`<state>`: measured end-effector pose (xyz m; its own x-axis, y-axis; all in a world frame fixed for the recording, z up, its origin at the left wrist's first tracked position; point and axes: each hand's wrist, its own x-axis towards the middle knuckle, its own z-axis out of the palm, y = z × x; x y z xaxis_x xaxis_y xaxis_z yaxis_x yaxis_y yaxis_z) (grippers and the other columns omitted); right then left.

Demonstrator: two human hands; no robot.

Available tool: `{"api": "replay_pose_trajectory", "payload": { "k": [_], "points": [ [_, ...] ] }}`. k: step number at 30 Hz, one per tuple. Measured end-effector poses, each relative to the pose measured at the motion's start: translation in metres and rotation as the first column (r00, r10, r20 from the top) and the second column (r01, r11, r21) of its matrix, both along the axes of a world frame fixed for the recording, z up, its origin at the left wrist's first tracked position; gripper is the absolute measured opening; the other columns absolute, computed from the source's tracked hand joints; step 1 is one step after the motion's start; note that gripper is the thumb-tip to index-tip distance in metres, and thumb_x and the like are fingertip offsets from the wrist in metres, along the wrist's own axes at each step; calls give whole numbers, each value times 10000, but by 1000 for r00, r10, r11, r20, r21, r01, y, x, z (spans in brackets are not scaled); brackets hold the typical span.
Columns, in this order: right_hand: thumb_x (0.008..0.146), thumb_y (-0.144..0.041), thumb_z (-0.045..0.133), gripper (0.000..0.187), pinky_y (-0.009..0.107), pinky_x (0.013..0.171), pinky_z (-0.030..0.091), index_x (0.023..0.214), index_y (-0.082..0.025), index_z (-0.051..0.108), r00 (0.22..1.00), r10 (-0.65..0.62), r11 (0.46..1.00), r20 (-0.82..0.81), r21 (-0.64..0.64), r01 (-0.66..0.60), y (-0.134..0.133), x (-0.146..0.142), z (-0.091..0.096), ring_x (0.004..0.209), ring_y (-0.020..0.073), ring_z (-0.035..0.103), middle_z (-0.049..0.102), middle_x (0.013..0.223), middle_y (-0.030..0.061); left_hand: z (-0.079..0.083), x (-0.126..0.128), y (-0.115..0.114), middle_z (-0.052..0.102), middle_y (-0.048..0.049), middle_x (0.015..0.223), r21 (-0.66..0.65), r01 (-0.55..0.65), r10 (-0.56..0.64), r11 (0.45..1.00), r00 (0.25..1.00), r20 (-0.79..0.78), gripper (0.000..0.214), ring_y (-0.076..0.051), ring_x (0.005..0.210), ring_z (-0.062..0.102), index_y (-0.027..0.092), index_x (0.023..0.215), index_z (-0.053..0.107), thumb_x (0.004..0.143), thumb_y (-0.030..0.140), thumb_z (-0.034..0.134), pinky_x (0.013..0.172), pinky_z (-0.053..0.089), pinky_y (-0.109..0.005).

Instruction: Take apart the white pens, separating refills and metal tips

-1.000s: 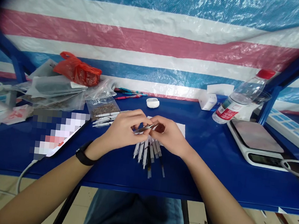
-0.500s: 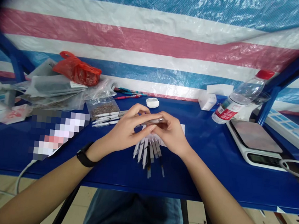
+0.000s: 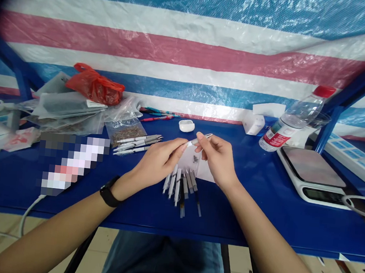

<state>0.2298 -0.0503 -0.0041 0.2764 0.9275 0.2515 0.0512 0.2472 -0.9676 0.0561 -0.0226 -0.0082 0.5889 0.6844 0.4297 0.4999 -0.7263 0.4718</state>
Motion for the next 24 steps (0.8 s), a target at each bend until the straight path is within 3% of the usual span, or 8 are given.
{"api": "replay_pose_trajectory", "payload": {
  "k": [4,9,11,13,15,17,21,24],
  "points": [
    [620,-654,889,515,257,420,291,555,-187,681,994,70,995,-89,-63,-76,1,-1,-1,423,67,374,586,504,2,4,4,-7,417,61,539,-192,-43,49,980,999,24,338,-131,480,407,206,821,549,1067,351,367,551,245,-289],
    [670,-597,892,483,263,436,341,547,-191,661,983,148,989,-110,7,-148,-2,0,3,430,67,374,587,511,-3,7,1,-4,378,61,536,-427,140,-37,893,970,240,395,-128,513,420,208,758,529,1050,420,367,578,310,-270],
    [697,-566,889,437,268,447,372,583,-195,690,979,185,983,-87,41,-182,-4,1,6,428,66,370,599,531,-8,6,0,-1,351,64,525,-529,222,-39,819,941,335,431,-120,495,396,207,738,525,1041,472,372,563,316,-269],
    [724,-537,881,363,281,464,412,665,-206,746,968,239,971,-73,54,-235,-6,2,9,423,62,360,629,581,-11,4,0,2,313,74,513,-625,328,-41,709,903,427,462,-108,458,343,208,737,521,1029,538,380,528,305,-266],
    [738,-520,875,305,292,493,453,751,-227,790,959,270,962,-82,55,-266,-7,3,11,438,65,380,656,641,-12,3,-1,4,284,84,514,-661,400,-41,634,872,488,474,-94,441,293,206,753,534,1014,581,407,499,281,-259],
    [734,-521,876,289,294,520,474,763,-242,808,962,256,966,-96,54,-252,-6,4,11,483,78,430,673,686,-4,4,-1,4,271,89,532,-655,401,-38,640,868,495,466,-84,448,268,203,763,537,1003,593,449,488,252,-251],
    [649,-466,936,240,289,571,478,710,-267,815,982,143,989,-125,54,-138,-3,7,8,561,92,516,719,747,-4,6,1,1,319,89,561,-629,333,-50,702,905,423,384,-83,480,342,212,799,499,982,546,549,494,253,-234],
    [631,-373,952,314,305,643,507,920,-329,837,980,107,994,-165,24,-104,0,10,5,614,109,569,726,753,-34,4,1,0,320,97,542,-609,331,-70,721,909,411,318,-93,469,365,221,845,492,999,497,528,490,256,-235]
  ]
}}
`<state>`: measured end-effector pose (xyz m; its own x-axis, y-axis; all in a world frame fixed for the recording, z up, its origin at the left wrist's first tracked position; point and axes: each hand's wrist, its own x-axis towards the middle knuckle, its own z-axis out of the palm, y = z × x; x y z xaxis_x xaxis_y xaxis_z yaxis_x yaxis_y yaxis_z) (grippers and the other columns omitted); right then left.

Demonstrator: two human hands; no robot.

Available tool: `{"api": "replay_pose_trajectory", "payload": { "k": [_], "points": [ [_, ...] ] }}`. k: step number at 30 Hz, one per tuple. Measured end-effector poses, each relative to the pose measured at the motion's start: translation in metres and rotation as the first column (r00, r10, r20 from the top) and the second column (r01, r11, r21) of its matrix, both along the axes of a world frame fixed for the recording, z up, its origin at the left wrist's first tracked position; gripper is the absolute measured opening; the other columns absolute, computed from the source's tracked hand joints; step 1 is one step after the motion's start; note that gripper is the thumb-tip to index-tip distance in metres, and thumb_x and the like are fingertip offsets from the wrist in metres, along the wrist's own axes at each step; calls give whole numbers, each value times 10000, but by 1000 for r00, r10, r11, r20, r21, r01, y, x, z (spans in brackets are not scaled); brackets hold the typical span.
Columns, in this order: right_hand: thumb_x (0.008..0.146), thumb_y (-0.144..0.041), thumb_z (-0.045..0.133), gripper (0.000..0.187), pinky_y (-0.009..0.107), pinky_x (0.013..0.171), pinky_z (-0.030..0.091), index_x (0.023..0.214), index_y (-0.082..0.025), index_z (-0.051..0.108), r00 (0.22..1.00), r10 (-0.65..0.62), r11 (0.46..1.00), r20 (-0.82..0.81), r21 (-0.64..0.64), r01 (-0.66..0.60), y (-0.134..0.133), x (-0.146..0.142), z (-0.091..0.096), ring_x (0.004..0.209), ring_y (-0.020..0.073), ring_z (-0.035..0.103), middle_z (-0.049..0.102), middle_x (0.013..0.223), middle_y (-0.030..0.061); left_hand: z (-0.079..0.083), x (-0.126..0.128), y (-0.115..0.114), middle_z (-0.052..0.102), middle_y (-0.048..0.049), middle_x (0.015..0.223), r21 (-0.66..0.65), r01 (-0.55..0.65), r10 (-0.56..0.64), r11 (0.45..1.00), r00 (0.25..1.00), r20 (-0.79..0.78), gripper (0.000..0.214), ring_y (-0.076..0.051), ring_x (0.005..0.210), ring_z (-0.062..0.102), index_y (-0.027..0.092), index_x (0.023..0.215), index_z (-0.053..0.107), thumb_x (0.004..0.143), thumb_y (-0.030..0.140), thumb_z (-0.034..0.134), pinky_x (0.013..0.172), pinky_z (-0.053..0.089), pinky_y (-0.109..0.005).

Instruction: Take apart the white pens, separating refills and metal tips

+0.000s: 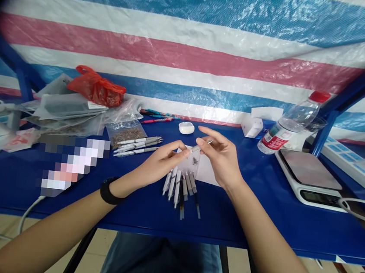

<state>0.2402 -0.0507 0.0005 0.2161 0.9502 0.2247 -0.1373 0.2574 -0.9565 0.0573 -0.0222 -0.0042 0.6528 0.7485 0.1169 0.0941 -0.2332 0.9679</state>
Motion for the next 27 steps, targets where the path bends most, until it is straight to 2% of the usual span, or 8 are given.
{"api": "replay_pose_trajectory", "payload": {
  "k": [2,6,10,14,20,23,25,27],
  "points": [
    [634,-339,948,407,320,689,519,1021,-348,821,1000,7,1000,-16,-27,-7,1,1,-1,698,140,633,735,749,-35,-2,0,1,323,94,540,20,-9,9,1000,1000,4,331,-98,469,370,219,848,505,1019,502,477,499,274,-242],
    [609,-371,950,436,338,719,515,1018,-318,812,1000,-7,997,-11,-82,6,1,0,0,816,190,686,760,777,-3,-3,1,2,382,70,564,111,-74,81,991,995,-56,396,-114,526,429,204,823,555,1044,495,402,555,328,-259],
    [573,-433,950,371,314,656,470,868,-264,800,999,-21,990,26,-142,24,0,-4,2,620,123,545,646,660,-41,-2,0,2,399,64,580,155,-116,134,981,984,-113,395,-122,542,437,206,803,547,1046,474,389,566,325,-268],
    [557,-417,946,329,296,624,426,789,-256,776,998,-35,991,42,-125,40,0,-6,2,595,115,480,549,585,-62,0,-1,0,359,77,587,156,-71,93,985,986,-139,370,-111,516,390,216,799,489,1033,493,420,548,293,-266],
    [554,-405,944,277,290,618,426,694,-253,760,999,-52,992,11,-112,53,1,-5,2,651,122,525,654,709,-22,1,-1,-4,334,91,549,190,-37,71,981,982,-176,322,-115,493,366,221,838,489,1049,442,387,551,277,-265],
    [561,-345,939,335,301,644,443,860,-279,804,1000,-13,993,-5,-120,13,1,-2,2,670,135,566,687,714,-25,0,-1,-3,351,80,546,233,-58,106,971,974,-201,352,-129,506,401,218,840,527,1061,429,354,566,306,-270],
    [575,-288,910,395,315,675,466,954,-302,802,999,23,991,-22,-128,-26,0,-1,3,743,160,615,750,829,-6,-1,0,-2,366,76,543,261,-76,138,962,964,-228,345,-138,509,421,217,868,552,1066,407,344,570,311,-274],
    [586,-267,883,363,314,684,477,938,-304,803,999,33,991,-39,-132,-38,-1,-2,3,778,161,625,776,955,10,-2,0,-2,373,76,542,274,-93,166,957,953,-255,324,-140,503,421,216,887,555,1065,388,346,568,300,-276]
  ]
}}
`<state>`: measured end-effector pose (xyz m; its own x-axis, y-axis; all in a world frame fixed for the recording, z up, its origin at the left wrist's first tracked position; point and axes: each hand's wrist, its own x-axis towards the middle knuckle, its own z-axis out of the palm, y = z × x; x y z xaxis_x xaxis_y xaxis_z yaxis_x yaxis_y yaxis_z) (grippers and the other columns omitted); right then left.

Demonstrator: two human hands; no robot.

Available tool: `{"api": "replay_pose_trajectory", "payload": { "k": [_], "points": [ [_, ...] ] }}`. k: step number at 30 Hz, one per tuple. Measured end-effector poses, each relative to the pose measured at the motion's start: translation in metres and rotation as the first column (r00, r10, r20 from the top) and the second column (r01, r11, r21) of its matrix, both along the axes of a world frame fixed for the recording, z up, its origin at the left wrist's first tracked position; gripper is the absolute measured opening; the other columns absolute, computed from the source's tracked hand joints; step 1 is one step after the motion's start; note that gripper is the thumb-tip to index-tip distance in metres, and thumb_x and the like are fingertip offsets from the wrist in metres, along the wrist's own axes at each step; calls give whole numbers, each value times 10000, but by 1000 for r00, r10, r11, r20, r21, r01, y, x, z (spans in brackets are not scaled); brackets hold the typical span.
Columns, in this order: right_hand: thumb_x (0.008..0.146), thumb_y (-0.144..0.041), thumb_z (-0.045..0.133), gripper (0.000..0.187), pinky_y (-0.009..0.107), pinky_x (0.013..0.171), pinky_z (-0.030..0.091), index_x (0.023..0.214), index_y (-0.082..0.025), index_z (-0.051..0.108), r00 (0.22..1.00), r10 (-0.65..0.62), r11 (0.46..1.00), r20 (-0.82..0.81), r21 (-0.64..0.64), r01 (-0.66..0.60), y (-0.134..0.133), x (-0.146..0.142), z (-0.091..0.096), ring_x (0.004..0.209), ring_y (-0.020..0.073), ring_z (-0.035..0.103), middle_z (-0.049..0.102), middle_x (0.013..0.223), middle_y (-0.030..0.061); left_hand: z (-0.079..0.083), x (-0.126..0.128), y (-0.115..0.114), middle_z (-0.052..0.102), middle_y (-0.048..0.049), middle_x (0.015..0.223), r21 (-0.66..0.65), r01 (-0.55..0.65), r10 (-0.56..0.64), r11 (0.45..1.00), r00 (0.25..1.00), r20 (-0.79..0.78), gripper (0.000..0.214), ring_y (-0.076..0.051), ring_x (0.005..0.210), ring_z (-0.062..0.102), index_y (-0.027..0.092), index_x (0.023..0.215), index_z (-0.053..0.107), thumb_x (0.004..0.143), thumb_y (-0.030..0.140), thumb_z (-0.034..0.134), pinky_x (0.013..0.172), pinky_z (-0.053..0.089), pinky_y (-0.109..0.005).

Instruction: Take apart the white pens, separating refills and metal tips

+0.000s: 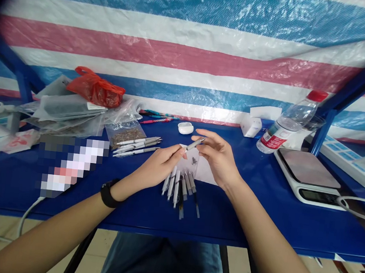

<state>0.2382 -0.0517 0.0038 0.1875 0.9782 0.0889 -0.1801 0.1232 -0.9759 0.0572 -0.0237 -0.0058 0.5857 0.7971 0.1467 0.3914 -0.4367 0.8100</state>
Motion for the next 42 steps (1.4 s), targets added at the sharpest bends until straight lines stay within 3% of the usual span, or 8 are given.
{"api": "replay_pose_trajectory", "payload": {
  "k": [3,6,10,13,20,29,36,42],
  "points": [
    [605,-321,900,255,290,640,464,836,-275,801,1000,-9,999,9,-32,9,0,-2,0,656,112,550,729,838,-11,1,0,0,381,80,544,-6,-14,14,1000,1000,-12,288,-133,489,409,220,878,530,1054,391,380,561,273,-275],
    [564,-372,950,337,282,606,450,840,-266,790,1000,-24,998,13,-66,25,0,-3,-1,599,106,510,610,640,-53,3,0,-2,389,81,543,-15,0,0,1000,1000,-3,272,-128,487,409,223,883,542,1041,400,410,552,260,-270],
    [487,-380,984,498,281,610,461,933,-271,789,999,-31,995,-21,-91,29,1,-2,-1,731,156,621,724,776,-3,5,0,-3,399,77,559,-12,25,-24,1000,1000,12,302,-121,492,398,218,892,579,1031,429,412,539,258,-264],
    [497,-409,979,461,272,583,435,890,-259,789,998,-56,996,16,-71,57,1,-4,0,709,138,596,747,853,11,4,0,-3,398,73,575,3,25,-25,1000,999,27,340,-109,495,386,216,785,507,1021,447,427,541,258,-263],
    [439,-483,993,474,268,562,402,763,-234,752,991,-128,989,44,-70,131,3,-7,-1,595,104,502,584,597,-57,5,1,-2,341,71,548,37,-2,2,999,1000,-3,392,-109,509,349,218,691,376,1011,438,437,558,239,-268],
    [448,-402,993,500,287,630,449,866,-255,762,997,-75,995,5,-67,75,2,-5,1,784,170,639,749,853,10,2,1,0,326,70,559,51,-22,22,998,1000,3,404,-111,518,355,220,692,364,1008,462,432,567,241,-269],
    [413,-425,1004,464,260,569,389,757,-235,758,991,-129,986,20,-109,130,2,-5,1,605,102,477,557,582,-66,3,1,0,326,70,562,41,-20,20,999,1000,-3,400,-111,519,345,220,692,352,1007,453,428,567,237,-271],
    [481,-296,961,423,283,625,449,853,-257,762,997,-46,997,-60,-67,42,1,-4,1,732,153,629,744,787,-1,4,0,1,328,71,555,26,-29,29,999,1000,-8,391,-114,517,351,222,701,374,1012,454,425,565,234,-271]
  ]
}}
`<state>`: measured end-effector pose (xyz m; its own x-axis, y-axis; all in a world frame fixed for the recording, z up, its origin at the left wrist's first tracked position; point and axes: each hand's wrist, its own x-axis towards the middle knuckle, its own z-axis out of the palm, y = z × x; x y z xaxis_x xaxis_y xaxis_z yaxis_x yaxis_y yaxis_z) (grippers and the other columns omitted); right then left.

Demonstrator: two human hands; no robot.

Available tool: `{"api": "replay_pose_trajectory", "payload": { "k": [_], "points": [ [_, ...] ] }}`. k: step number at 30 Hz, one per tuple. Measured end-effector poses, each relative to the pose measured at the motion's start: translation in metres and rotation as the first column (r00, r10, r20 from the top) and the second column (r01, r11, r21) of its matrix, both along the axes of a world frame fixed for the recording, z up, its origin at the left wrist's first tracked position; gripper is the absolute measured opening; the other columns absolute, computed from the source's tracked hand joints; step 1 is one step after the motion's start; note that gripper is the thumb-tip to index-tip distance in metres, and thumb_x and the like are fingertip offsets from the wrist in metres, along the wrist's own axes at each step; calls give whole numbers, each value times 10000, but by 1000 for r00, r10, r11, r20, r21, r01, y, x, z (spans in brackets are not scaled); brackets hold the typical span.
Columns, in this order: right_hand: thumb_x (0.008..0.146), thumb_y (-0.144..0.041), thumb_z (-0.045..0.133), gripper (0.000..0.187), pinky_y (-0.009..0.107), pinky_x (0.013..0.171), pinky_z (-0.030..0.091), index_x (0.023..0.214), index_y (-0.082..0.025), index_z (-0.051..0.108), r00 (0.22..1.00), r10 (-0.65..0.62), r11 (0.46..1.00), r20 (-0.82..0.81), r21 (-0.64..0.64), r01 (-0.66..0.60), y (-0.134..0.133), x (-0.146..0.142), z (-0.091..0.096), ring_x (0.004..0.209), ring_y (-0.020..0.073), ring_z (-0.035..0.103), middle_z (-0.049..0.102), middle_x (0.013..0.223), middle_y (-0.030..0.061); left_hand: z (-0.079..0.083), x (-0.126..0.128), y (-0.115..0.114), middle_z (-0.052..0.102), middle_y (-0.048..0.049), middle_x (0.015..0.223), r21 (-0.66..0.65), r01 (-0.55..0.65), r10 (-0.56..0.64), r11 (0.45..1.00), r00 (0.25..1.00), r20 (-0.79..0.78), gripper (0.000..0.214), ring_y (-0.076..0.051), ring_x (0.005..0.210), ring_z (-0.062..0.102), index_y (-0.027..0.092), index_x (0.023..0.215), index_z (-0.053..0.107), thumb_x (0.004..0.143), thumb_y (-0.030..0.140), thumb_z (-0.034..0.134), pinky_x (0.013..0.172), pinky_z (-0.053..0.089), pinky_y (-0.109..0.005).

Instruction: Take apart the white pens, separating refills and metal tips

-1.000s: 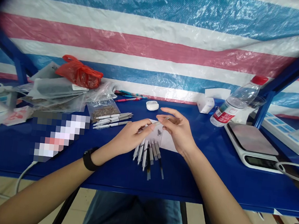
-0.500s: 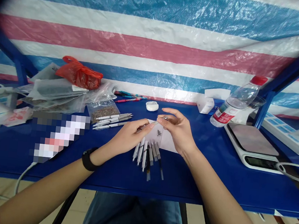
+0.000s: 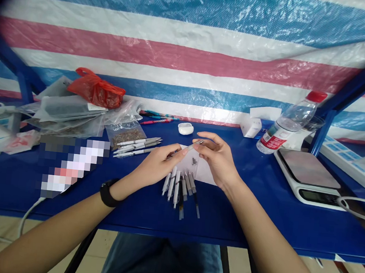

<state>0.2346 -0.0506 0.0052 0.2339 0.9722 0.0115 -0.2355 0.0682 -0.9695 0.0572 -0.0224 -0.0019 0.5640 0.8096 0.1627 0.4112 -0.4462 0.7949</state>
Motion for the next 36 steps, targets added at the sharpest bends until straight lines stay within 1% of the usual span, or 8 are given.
{"api": "replay_pose_trajectory", "payload": {
  "k": [6,12,19,25,28,30,33,36],
  "points": [
    [500,-283,933,388,261,595,417,853,-263,773,999,-23,1000,37,19,22,0,-2,0,714,131,594,743,809,-7,-1,1,0,289,69,552,0,-6,6,1000,1000,0,442,-110,521,332,219,665,302,1011,461,435,571,230,-273],
    [440,-424,983,405,278,578,386,713,-233,754,990,-88,996,111,-7,90,2,-4,-3,620,116,477,578,597,-45,0,1,1,309,69,555,-15,-28,28,999,999,-26,429,-108,527,332,213,669,330,1013,443,439,580,226,-274],
    [473,-427,972,365,288,598,411,668,-233,732,992,-104,994,75,31,102,3,1,-6,687,143,553,674,699,-3,-1,1,2,319,71,554,-12,-26,25,1000,1000,-18,435,-110,528,343,216,668,317,1009,454,441,581,234,-271],
    [456,-346,972,439,281,610,426,842,-255,785,999,-29,1000,30,-8,29,0,0,3,729,142,589,768,886,19,-1,2,2,293,74,555,-3,-42,42,999,999,-17,441,-111,527,328,220,661,301,1000,457,453,577,228,-274],
    [459,-343,979,408,273,594,417,805,-245,786,998,-28,999,58,-36,30,0,-2,3,637,111,528,696,694,-25,-1,2,1,284,74,556,0,-36,36,999,999,-14,447,-111,526,323,222,657,286,997,459,451,577,229,-276],
    [461,-333,976,406,273,591,414,807,-246,784,998,-39,999,53,-32,41,0,-2,2,638,123,545,647,609,-41,-1,1,1,289,73,558,-5,-36,36,999,999,-12,444,-112,529,330,222,658,286,997,460,446,577,230,-277],
    [470,-300,964,442,275,600,428,874,-264,788,998,-57,998,8,5,57,0,2,2,723,151,614,752,769,0,-2,1,2,303,70,561,-9,-33,33,999,999,-3,439,-114,533,338,221,664,308,996,477,437,573,232,-279],
    [488,-271,943,411,270,586,435,869,-281,790,994,-102,994,-26,48,103,1,5,4,746,151,621,787,889,12,-3,1,4,298,65,563,-3,-32,32,999,999,14,456,-114,532,337,219,654,315,994,500,428,568,224,-284]
  ]
}}
